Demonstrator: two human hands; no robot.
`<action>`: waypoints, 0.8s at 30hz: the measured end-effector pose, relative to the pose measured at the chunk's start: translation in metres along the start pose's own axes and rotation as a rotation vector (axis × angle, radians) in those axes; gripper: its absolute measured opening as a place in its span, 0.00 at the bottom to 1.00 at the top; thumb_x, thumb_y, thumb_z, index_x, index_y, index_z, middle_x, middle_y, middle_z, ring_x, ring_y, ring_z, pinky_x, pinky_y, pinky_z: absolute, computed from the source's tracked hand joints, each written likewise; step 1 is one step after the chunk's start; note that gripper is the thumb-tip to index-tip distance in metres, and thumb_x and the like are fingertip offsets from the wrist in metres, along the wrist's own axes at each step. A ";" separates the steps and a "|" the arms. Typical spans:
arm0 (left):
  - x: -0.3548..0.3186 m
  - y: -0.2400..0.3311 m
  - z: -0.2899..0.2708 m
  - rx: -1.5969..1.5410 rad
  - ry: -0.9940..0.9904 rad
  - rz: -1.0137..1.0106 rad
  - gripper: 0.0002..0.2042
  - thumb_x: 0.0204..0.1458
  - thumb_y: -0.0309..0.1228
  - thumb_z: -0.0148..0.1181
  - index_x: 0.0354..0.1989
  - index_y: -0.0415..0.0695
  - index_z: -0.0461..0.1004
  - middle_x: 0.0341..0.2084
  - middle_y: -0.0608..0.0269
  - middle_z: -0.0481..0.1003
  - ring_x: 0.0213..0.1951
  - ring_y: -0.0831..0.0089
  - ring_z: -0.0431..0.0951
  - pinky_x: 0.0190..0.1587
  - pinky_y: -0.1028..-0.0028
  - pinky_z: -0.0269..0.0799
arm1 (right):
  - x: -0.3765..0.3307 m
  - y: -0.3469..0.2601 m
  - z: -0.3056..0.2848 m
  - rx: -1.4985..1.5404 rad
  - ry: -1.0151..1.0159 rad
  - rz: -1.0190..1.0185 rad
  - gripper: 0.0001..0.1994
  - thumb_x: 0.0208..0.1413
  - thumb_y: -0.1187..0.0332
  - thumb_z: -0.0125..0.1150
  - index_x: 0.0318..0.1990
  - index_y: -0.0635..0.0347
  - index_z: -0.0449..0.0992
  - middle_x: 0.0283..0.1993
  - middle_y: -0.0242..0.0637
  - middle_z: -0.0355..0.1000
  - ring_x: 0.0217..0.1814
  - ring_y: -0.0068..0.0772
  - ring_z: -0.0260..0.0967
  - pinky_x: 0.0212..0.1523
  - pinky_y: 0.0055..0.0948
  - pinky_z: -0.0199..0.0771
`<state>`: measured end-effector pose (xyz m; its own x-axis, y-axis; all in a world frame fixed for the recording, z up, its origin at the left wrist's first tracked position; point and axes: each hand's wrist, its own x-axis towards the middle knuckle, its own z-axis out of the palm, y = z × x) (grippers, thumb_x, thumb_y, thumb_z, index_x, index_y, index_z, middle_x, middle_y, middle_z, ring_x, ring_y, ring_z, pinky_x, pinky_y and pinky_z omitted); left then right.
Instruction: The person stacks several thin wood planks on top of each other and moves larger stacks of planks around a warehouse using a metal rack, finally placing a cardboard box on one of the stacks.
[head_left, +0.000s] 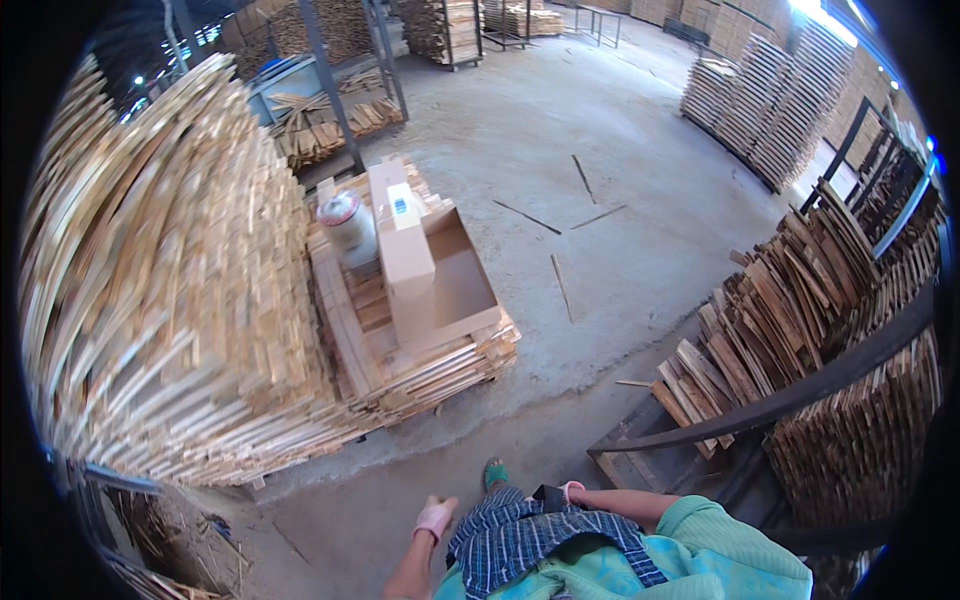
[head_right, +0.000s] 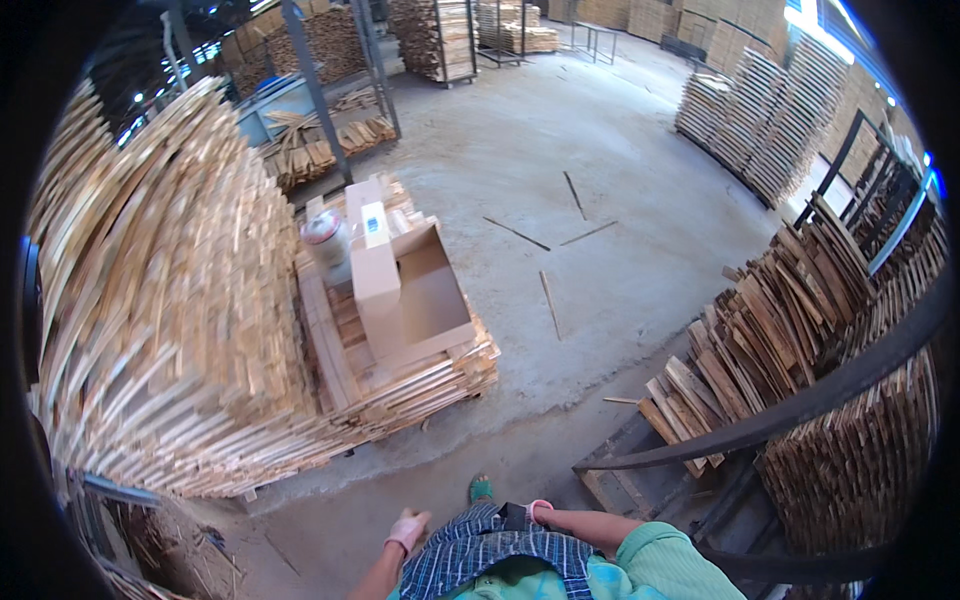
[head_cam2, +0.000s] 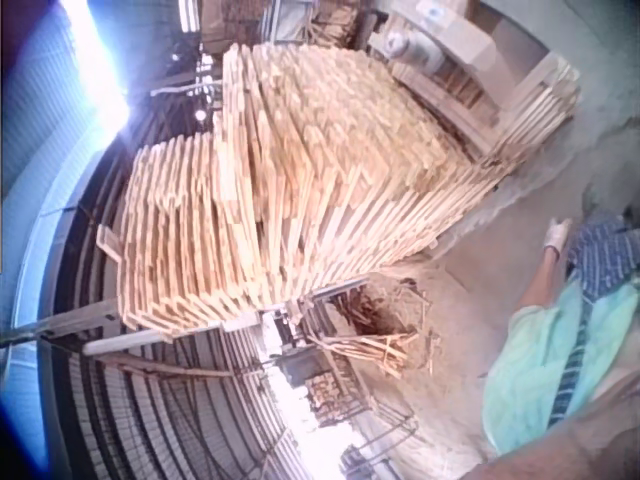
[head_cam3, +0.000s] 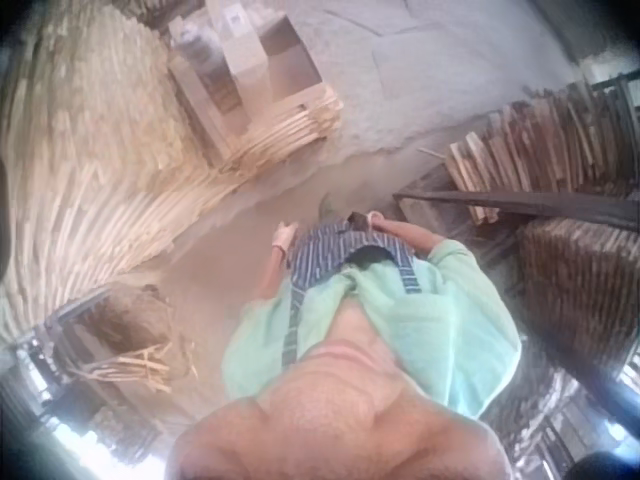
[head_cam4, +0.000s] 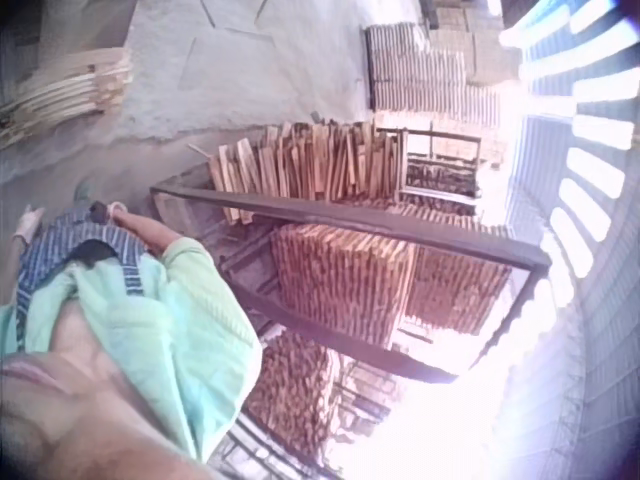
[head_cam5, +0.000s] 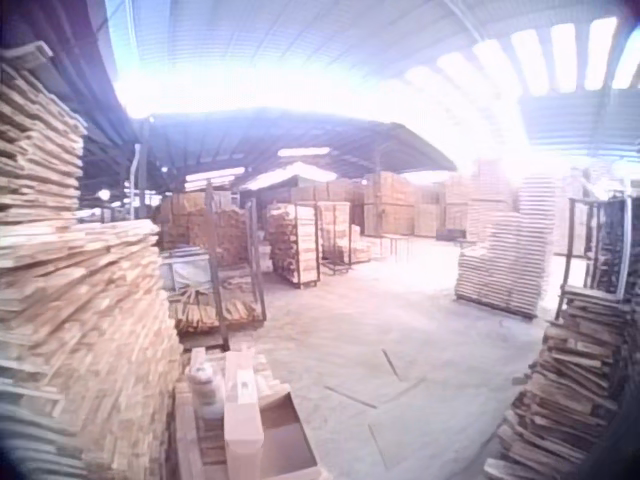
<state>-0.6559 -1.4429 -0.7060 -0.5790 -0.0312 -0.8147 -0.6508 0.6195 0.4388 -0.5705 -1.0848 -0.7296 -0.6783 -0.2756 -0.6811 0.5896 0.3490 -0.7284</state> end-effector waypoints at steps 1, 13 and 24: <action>0.013 0.044 -0.004 0.152 -0.026 0.093 0.30 0.55 0.49 0.61 0.56 0.35 0.70 0.34 0.53 0.80 0.33 0.66 0.80 0.37 0.64 0.78 | 0.005 -0.007 -0.013 0.022 0.018 0.001 0.24 0.63 0.53 0.55 0.57 0.63 0.76 0.58 0.42 0.76 0.60 0.41 0.71 0.61 0.34 0.68; 0.084 0.470 0.158 0.275 -0.492 0.626 0.36 0.58 0.52 0.59 0.67 0.38 0.61 0.62 0.40 0.70 0.63 0.49 0.70 0.64 0.62 0.65 | 0.095 -0.030 -0.230 0.090 0.022 -0.341 0.24 0.64 0.53 0.55 0.56 0.64 0.76 0.58 0.41 0.76 0.59 0.40 0.72 0.61 0.32 0.69; 0.075 0.642 0.150 -0.167 -0.563 0.629 0.29 0.60 0.36 0.64 0.67 0.39 0.61 0.56 0.52 0.73 0.59 0.63 0.72 0.63 0.67 0.67 | 0.178 -0.091 -0.420 -0.097 0.282 -0.266 0.22 0.64 0.55 0.57 0.59 0.59 0.74 0.60 0.47 0.73 0.59 0.43 0.73 0.58 0.37 0.73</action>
<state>-1.0442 -0.9299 -0.5421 -0.5554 0.7003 -0.4485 -0.3799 0.2662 0.8859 -0.9293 -0.7895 -0.7532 -0.9034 -0.1154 -0.4131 0.3427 0.3851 -0.8569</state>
